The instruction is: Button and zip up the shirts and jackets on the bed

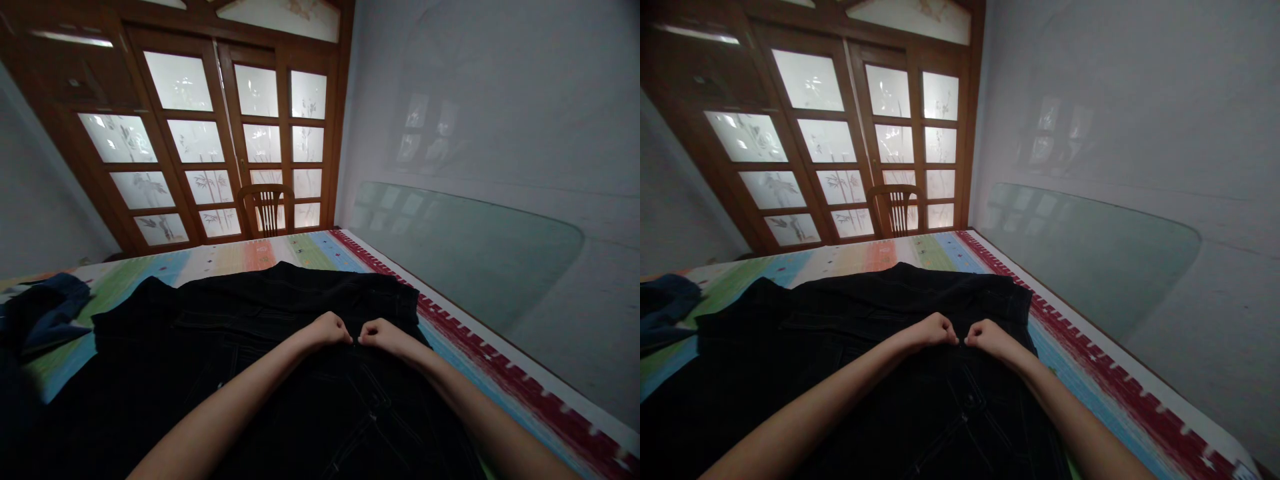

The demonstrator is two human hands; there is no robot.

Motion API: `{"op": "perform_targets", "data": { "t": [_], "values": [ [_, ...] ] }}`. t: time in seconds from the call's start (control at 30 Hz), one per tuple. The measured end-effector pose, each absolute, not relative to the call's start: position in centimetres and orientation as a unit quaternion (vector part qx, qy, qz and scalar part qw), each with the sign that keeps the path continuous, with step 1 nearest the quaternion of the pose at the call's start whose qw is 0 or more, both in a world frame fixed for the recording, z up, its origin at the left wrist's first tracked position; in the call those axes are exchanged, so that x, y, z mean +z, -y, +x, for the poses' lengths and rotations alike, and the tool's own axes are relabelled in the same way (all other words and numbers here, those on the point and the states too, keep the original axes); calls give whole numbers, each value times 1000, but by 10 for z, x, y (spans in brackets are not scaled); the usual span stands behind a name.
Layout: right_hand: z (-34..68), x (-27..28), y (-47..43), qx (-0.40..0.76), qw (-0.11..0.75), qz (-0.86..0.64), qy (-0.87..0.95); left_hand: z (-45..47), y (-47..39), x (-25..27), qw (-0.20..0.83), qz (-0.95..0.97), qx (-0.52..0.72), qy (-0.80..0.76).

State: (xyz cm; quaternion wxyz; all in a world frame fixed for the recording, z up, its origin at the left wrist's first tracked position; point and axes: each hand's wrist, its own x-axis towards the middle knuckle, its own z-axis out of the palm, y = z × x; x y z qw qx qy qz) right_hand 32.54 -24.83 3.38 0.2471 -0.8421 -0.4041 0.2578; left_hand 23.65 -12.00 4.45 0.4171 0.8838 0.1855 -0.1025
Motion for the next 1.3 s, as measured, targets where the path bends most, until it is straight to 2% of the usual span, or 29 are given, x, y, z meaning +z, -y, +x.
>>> {"op": "perform_targets", "data": {
  "t": [0.27, 0.87, 1.07, 1.3],
  "values": [
    [322, 43, 243, 302, 196, -836, 414, 244, 118, 57, 415, 878, -200, -133],
    [298, 57, 238, 161, 82, -907, 381, 265, 126, 72, 285, 911, -288, -80],
    [304, 50, 241, 183, 103, -900, 383, 270, 122, 69, 282, 911, -297, -56],
    [311, 39, 249, 209, 151, -864, 433, 247, 116, 52, 314, 928, -191, -56]
  ]
}}
